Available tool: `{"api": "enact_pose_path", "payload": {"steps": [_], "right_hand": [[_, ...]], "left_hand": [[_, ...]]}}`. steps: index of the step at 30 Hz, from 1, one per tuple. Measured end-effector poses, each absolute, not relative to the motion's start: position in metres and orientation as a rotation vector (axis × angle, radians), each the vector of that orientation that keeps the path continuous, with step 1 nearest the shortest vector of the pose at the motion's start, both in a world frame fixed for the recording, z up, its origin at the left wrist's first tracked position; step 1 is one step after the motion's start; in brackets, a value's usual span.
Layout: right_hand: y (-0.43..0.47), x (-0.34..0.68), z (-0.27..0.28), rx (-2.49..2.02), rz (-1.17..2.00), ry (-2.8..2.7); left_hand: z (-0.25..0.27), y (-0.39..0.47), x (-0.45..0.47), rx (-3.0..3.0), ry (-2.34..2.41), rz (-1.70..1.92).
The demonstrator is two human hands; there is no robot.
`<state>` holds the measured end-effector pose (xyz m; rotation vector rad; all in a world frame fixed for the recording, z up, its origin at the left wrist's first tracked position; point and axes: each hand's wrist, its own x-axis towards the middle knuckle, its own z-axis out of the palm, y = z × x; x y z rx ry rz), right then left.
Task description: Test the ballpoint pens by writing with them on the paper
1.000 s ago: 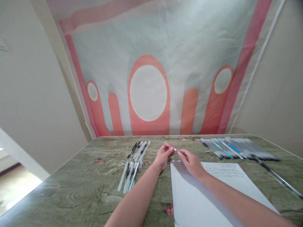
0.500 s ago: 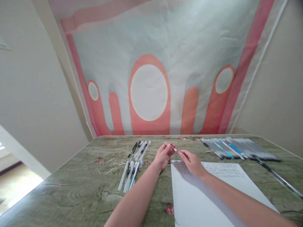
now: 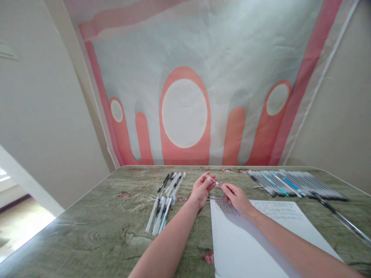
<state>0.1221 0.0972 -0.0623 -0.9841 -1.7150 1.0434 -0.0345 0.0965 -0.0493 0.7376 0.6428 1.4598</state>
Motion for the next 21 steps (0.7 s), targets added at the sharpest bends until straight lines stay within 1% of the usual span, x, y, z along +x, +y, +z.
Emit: {"api": "enact_pose_path", "payload": {"steps": [8, 13, 18, 21], "right_hand": [[0.098, 0.122, -0.063, -1.003, 1.07, -1.709], [0.099, 0.125, -0.063, -0.963, 1.271, -1.657], [0.097, 0.127, -0.055, -0.907, 1.347, -1.481], [0.097, 0.132, -0.047, -0.819, 1.546, -1.36]], "left_hand": [[-0.054, 0.102, -0.043, 0.704, 0.678, 1.507], [-0.05, 0.099, -0.045, 0.734, 0.61, 1.475], [-0.051, 0.1, -0.043, 0.657, 0.539, 1.48], [-0.052, 0.102, -0.044, 0.558, 0.535, 1.5]]}}
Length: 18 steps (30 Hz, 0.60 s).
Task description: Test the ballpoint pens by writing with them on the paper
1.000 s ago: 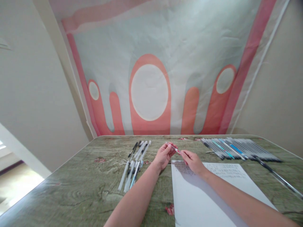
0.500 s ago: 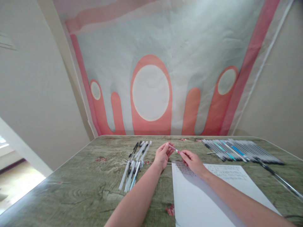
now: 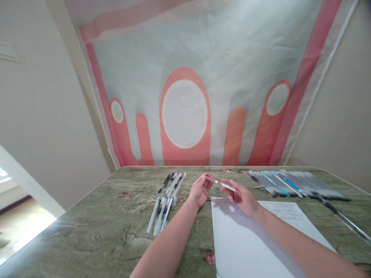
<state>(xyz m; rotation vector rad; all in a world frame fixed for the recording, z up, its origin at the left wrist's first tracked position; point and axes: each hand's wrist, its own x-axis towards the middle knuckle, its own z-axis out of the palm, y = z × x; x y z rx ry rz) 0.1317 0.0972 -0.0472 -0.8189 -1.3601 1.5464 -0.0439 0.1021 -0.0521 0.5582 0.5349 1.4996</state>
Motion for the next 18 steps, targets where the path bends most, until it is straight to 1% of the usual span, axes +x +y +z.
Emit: {"api": "enact_pose_path", "payload": {"steps": [4, 7, 12, 18], "right_hand": [[0.095, 0.14, -0.039, -0.527, 1.928, -1.085], [0.093, 0.143, -0.035, -0.347, 2.087, -0.874], [0.096, 0.146, -0.031, -0.279, 2.138, -0.737], [0.103, 0.151, -0.036, -0.335, 2.069, -0.704]], "left_hand": [[-0.053, 0.103, -0.046, 0.47, 0.523, 1.499], [-0.052, 0.103, -0.046, 0.435, 0.521, 1.488], [-0.052, 0.102, -0.044, 0.421, 0.505, 1.447], [-0.052, 0.1, -0.042, 0.487, 0.503, 1.37]]}}
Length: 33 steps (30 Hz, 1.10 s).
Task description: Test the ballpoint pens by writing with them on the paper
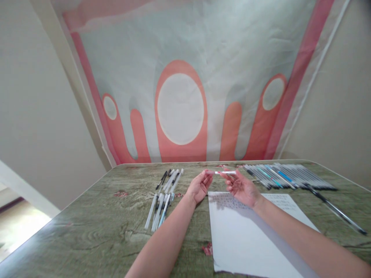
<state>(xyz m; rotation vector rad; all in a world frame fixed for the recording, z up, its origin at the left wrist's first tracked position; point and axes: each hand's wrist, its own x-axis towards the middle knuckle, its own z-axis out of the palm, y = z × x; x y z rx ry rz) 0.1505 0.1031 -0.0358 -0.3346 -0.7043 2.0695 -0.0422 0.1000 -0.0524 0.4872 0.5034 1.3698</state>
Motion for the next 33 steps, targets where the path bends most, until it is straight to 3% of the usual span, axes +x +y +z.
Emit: {"api": "enact_pose_path", "payload": {"steps": [16, 23, 29, 33], "right_hand": [[0.089, 0.135, -0.013, -0.695, 1.639, -1.218], [0.096, 0.143, 0.001, -0.833, 1.191, -1.299], [0.091, 0.133, -0.012, -0.915, 1.406, -1.462], [0.09, 0.13, -0.016, -1.0, 1.253, -1.584]], "left_hand": [[-0.038, 0.086, -0.027, 0.871, 0.602, 1.274], [-0.043, 0.097, -0.051, 1.843, 1.368, 1.054], [-0.055, 0.102, -0.07, 2.149, 1.691, 0.874], [-0.056, 0.104, -0.074, 2.185, 1.628, 0.804]]}}
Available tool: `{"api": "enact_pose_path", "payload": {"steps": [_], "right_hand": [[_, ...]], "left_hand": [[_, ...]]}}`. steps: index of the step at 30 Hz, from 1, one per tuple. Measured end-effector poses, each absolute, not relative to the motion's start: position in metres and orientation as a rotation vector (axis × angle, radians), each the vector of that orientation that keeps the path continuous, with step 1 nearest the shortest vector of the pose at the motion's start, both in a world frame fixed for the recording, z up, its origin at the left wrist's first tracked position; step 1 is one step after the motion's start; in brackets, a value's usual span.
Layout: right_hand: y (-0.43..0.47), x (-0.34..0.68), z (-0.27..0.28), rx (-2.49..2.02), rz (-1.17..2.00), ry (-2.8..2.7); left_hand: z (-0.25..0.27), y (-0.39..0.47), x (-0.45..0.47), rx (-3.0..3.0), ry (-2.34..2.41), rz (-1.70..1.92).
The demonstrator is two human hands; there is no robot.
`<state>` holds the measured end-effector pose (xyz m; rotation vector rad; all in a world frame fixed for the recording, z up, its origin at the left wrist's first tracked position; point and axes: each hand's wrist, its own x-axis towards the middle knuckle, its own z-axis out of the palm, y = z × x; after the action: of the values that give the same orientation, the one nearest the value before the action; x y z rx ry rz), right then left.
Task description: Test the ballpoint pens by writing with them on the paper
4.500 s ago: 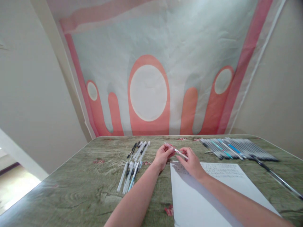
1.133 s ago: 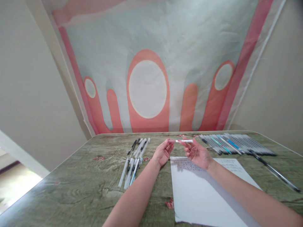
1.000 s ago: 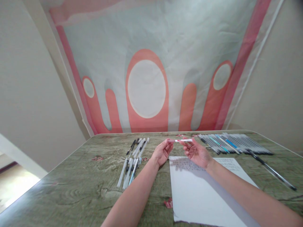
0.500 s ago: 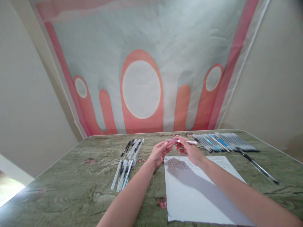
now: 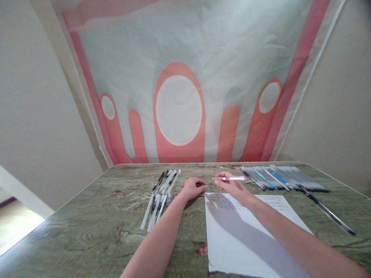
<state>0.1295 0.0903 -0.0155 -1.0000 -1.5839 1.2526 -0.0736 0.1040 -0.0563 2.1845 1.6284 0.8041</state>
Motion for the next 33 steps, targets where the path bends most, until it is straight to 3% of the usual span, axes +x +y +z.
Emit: {"api": "enact_pose_path", "payload": {"steps": [8, 17, 33], "right_hand": [[0.089, 0.109, -0.017, -1.089, 1.234, -1.564], [0.092, 0.099, -0.061, -1.173, 0.841, -1.636], [0.088, 0.101, -0.064, -1.108, 0.694, -1.853]], "left_hand": [[-0.058, 0.1, -0.069, 2.226, 1.791, 0.795], [-0.06, 0.107, -0.077, 2.254, 1.673, 0.779], [-0.058, 0.106, -0.079, 2.202, 1.615, 0.794]]}}
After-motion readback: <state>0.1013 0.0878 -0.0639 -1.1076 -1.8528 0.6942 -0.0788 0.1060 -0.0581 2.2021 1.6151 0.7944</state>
